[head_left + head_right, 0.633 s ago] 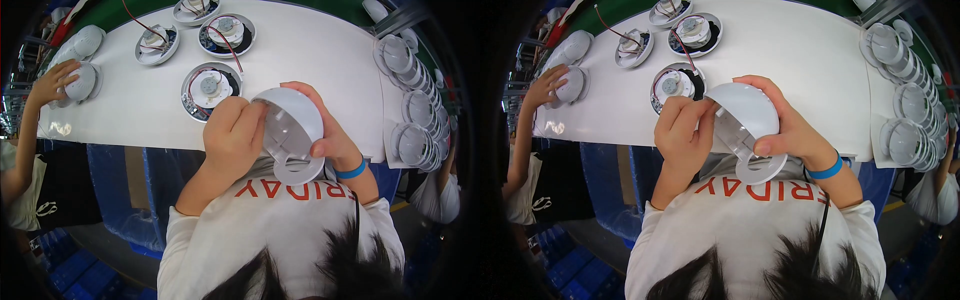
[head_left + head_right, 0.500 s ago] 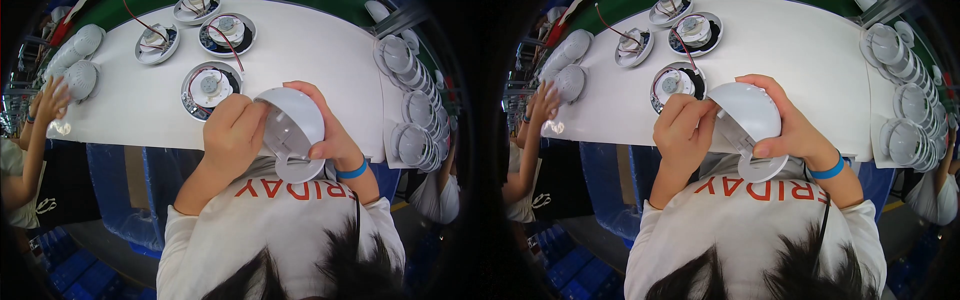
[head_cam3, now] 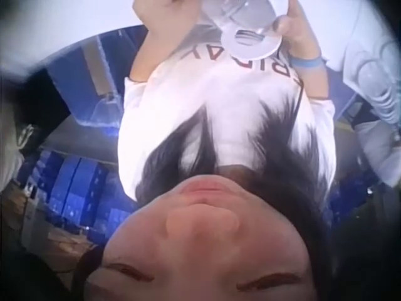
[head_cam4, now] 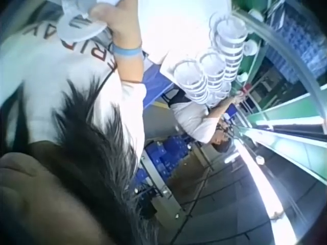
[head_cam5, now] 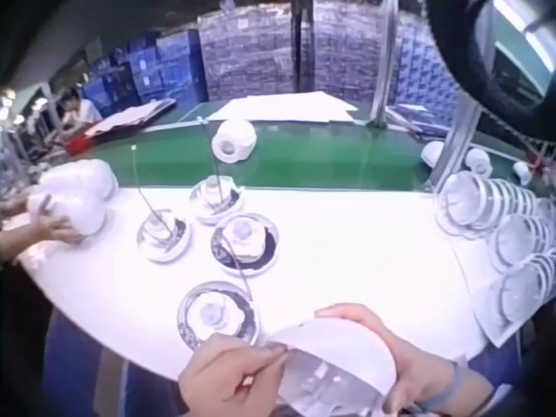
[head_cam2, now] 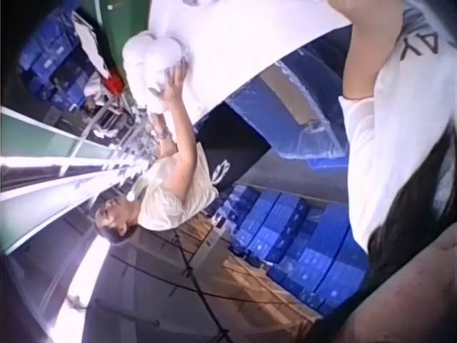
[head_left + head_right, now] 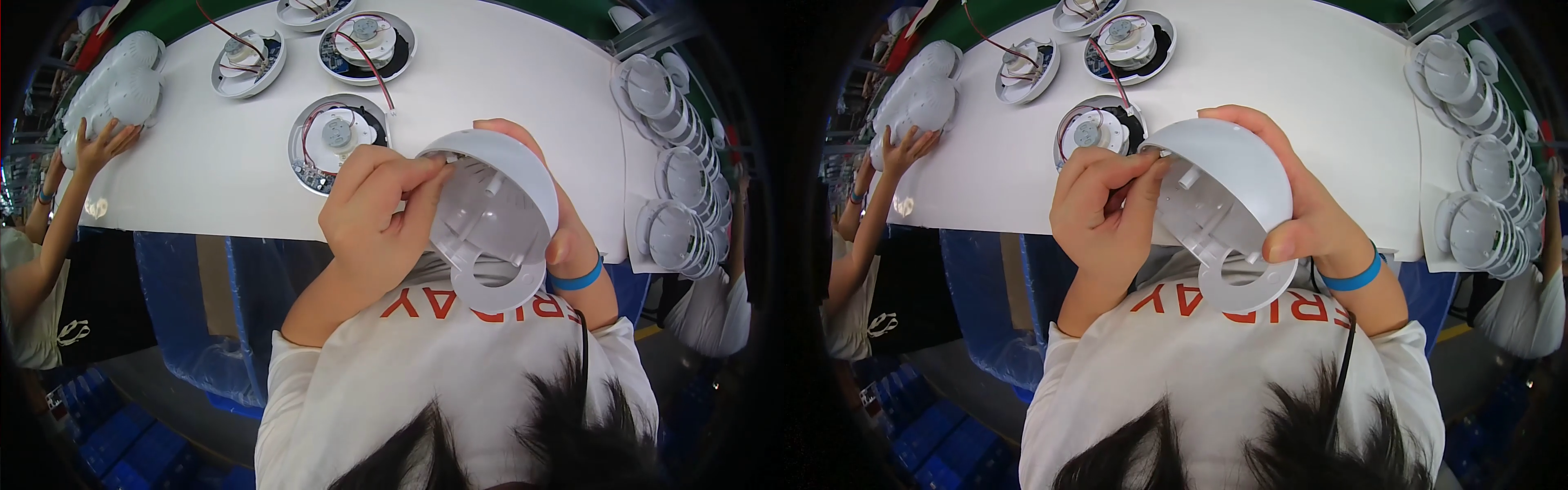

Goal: The worker assembles plastic camera housings by connecting internal components and then stacks the finished units into a blue bin.

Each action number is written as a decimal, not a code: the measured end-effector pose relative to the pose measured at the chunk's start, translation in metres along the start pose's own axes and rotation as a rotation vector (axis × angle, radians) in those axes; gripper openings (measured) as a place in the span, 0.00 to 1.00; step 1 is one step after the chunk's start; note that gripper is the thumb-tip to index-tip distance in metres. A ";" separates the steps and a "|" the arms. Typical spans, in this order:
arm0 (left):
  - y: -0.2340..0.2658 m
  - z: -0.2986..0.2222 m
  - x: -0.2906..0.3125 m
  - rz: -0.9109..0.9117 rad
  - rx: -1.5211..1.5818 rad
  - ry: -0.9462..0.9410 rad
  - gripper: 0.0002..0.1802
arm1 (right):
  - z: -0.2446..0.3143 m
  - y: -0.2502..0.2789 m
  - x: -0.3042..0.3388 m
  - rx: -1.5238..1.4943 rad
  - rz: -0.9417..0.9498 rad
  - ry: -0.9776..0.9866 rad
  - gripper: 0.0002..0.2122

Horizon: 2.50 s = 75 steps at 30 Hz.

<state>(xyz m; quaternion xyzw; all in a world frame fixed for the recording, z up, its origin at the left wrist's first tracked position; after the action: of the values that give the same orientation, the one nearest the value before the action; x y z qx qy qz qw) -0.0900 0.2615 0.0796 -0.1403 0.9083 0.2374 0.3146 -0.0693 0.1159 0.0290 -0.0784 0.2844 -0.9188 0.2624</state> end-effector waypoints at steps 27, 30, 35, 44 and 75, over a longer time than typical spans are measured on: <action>-0.008 -0.003 0.002 -0.044 -0.092 -0.353 0.14 | 0.003 0.007 -0.002 0.121 -0.027 -0.053 0.50; -0.010 0.000 -0.001 0.046 -0.084 -0.323 0.14 | 0.002 0.006 -0.003 0.134 -0.019 -0.050 0.49; -0.008 0.001 0.000 0.096 -0.118 -0.273 0.12 | -0.002 0.007 -0.003 0.127 0.007 -0.052 0.49; 0.058 0.075 -0.016 -0.115 -0.404 0.026 0.18 | 0.008 0.021 0.001 0.114 -0.166 -0.081 0.50; -0.032 0.075 0.040 0.130 1.026 0.957 0.28 | 0.027 -0.037 0.072 1.514 0.238 0.717 0.22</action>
<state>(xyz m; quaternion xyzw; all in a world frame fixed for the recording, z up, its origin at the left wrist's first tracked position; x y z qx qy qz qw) -0.0699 0.2692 -0.0086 -0.0088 0.9507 -0.2906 -0.1076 -0.1391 0.0904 0.0715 0.4451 -0.3354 -0.7969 0.2330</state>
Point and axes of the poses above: each hand's wrist, its own x-axis away from the middle knuckle, its own y-axis out of the back of the hand, z = x × y, the point moved 7 cm from there along -x, towards the middle knuckle, and after that the axes turned 8 degrees about -x, right-handed, at the moved point
